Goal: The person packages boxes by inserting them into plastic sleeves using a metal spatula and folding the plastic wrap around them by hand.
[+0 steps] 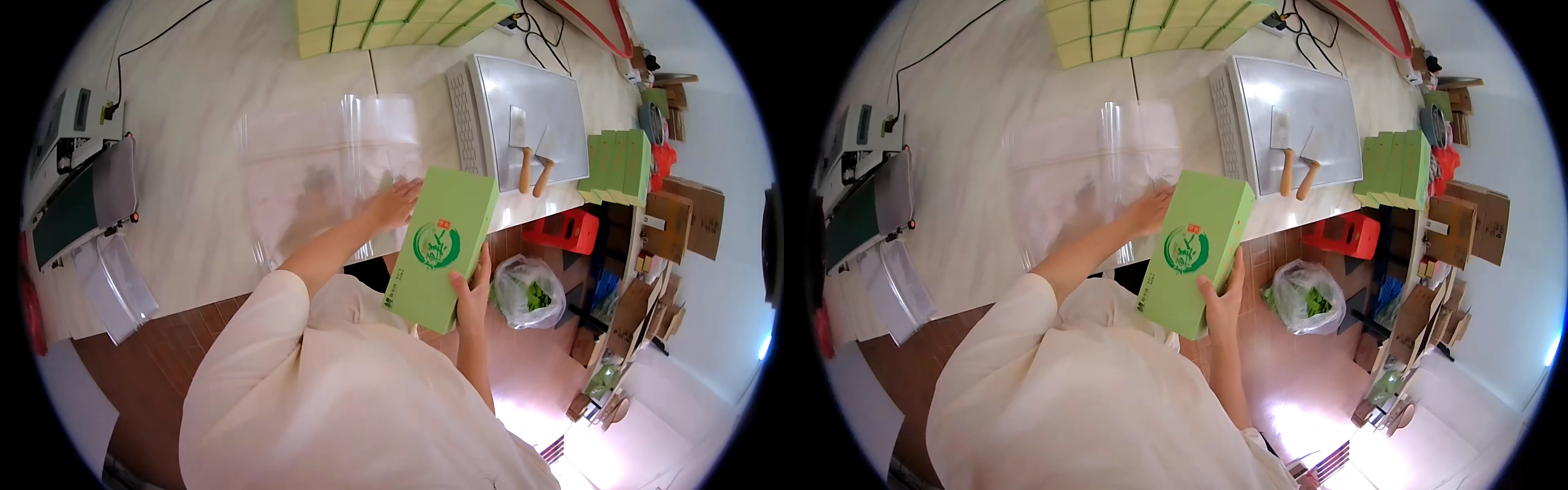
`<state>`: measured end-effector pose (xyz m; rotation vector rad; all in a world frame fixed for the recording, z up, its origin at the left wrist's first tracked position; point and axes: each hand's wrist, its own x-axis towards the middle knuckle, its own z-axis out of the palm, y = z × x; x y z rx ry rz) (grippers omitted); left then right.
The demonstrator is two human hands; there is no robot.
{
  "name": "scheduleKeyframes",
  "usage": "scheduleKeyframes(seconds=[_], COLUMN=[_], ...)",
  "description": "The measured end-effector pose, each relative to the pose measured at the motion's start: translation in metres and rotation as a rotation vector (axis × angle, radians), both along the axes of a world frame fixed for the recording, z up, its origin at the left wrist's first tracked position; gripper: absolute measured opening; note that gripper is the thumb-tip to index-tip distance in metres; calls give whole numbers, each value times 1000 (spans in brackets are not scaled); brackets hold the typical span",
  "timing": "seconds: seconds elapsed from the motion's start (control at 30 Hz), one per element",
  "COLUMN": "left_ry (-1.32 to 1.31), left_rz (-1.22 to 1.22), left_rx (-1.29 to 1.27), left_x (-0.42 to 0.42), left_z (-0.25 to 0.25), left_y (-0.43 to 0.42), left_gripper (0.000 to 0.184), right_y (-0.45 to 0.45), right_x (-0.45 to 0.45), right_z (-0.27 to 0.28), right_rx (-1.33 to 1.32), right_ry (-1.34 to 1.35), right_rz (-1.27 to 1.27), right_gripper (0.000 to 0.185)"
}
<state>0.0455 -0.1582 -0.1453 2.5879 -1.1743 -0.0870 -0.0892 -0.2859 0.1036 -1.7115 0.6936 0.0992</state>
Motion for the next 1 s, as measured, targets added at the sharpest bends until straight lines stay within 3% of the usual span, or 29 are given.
scheduleKeyframes(seconds=[0.07, 0.1, 0.17, 0.37, 0.57, 0.77, 1.0], left_ry=[83, 80, 377, 60, 9, 156, 129], left_rz=[-55, -51, 290, 658, 1055, 1136, 1103], left_rx=[-261, -260, -413, -377, -296, -166, -74], left_x=[3, 8, 15, -15, -66, -88, -89], left_z=[-15, 1, 53, 18, 28, 21, 17], left_y=[-6, 3, 38, 135, 211, 229, 230], left_gripper=[68, 68, 65, 65, 71, 76, 81], right_y=[1, 2, 6, 27, 87, 165, 181], right_x=[6, 8, 14, 34, 64, 97, 100], right_z=[-1, -1, 2, 12, -11, -54, -92], right_rx=[-4, -4, -44, -174, -539, -628, -816], right_ry=[-7, -15, -23, -17, -102, -202, -172], right_rz=[28, 43, 81, 188, 459, 528, 543], right_gripper=[88, 88, 88, 90, 96, 96, 96])
